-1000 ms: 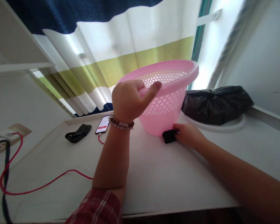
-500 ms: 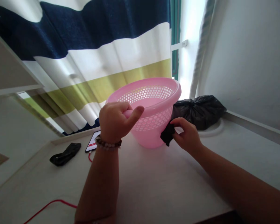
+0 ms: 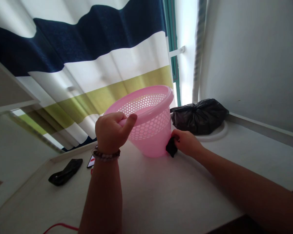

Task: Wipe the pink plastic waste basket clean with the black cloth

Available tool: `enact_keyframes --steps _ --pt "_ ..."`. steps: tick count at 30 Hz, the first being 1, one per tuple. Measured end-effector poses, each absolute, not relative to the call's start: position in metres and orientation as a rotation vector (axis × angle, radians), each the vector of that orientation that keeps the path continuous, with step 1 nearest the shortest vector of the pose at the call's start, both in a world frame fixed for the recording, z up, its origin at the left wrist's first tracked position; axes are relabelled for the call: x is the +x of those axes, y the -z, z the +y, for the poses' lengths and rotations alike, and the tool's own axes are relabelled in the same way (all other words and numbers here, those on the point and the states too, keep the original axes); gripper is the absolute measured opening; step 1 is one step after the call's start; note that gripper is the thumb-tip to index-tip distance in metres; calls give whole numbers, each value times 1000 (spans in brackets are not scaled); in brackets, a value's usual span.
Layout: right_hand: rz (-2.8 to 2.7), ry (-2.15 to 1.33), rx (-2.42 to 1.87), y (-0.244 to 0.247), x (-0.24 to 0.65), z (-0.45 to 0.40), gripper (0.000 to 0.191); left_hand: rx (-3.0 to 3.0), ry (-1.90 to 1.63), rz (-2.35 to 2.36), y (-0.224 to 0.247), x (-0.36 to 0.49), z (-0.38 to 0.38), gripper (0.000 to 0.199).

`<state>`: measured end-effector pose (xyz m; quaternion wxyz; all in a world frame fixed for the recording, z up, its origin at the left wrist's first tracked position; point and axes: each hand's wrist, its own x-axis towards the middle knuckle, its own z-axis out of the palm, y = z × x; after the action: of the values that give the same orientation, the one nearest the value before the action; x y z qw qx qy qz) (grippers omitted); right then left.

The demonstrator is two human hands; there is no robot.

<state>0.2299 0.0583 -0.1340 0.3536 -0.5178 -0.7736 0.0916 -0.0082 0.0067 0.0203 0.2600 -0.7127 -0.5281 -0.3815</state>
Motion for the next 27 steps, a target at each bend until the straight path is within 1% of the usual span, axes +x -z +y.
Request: enact_keyframes --steps 3,6,8,11,13,18,22,27 --pt "-1800 -222 -1213 124 238 58 18 -1955 1035 -1397 -21 -4 3 53" --pt "-1737 -147 -975 112 236 43 18 -1944 1022 -1369 -23 1 -2 54" --pt "-1816 -97 -821 109 227 29 18 -1930 1006 -1369 -24 3 -3 55" --pt "-2106 -95 -686 112 210 13 20 -1915 1001 -1384 -24 2 -3 56" --pt "-2306 -124 -723 118 201 9 20 -1911 1002 -1398 -24 1 -3 55" --pt "-2526 -113 -1127 133 202 20 11 -1903 975 -1422 -24 -1 -2 55" --pt "-2469 -88 -1293 131 215 32 10 -1912 997 -1432 -24 -2 -1 54" --pt "-2159 -156 -1254 110 224 27 12 -1924 998 -1403 -24 0 -1 54"
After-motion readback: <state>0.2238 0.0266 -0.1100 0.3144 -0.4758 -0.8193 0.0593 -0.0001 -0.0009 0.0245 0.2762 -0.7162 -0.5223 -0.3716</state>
